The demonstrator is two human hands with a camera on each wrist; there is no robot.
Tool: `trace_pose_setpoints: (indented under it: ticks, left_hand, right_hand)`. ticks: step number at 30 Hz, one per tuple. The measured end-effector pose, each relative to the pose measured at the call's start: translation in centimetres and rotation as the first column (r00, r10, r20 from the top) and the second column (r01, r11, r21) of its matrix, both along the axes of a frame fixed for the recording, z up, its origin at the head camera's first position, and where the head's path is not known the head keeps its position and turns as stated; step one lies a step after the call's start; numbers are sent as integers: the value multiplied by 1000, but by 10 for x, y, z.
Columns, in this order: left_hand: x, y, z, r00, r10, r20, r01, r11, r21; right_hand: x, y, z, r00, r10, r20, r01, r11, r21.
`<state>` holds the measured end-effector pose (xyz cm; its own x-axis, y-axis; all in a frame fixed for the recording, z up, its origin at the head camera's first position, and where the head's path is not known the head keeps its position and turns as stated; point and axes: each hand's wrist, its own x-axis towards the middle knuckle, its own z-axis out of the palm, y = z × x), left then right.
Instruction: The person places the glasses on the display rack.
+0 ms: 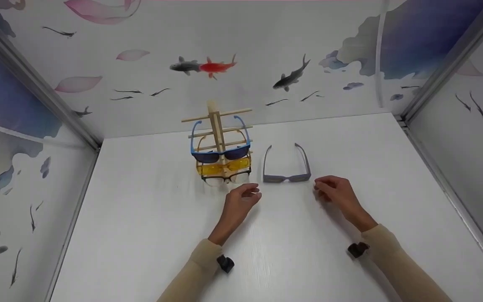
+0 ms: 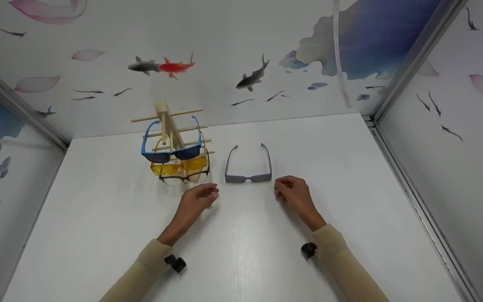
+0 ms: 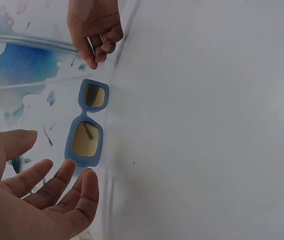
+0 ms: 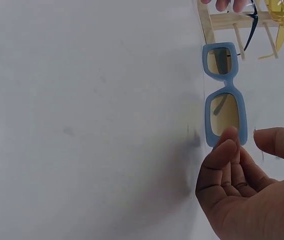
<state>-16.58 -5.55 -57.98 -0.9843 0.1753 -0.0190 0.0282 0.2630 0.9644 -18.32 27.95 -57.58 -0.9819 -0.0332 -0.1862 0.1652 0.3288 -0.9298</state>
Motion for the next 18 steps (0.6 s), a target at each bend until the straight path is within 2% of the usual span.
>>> trace_pose_setpoints:
  ticks: [10, 18]
  left_hand:
    - [-8, 16, -4, 999, 23, -32, -22, 1000, 17]
    - [-12, 29, -9, 995, 91, 36, -90, 996, -20]
  right_hand:
    - [-5, 4, 1, 999, -41, 2, 41, 999, 29]
    - [-11, 4, -2, 1000, -29, 5, 29, 999, 13]
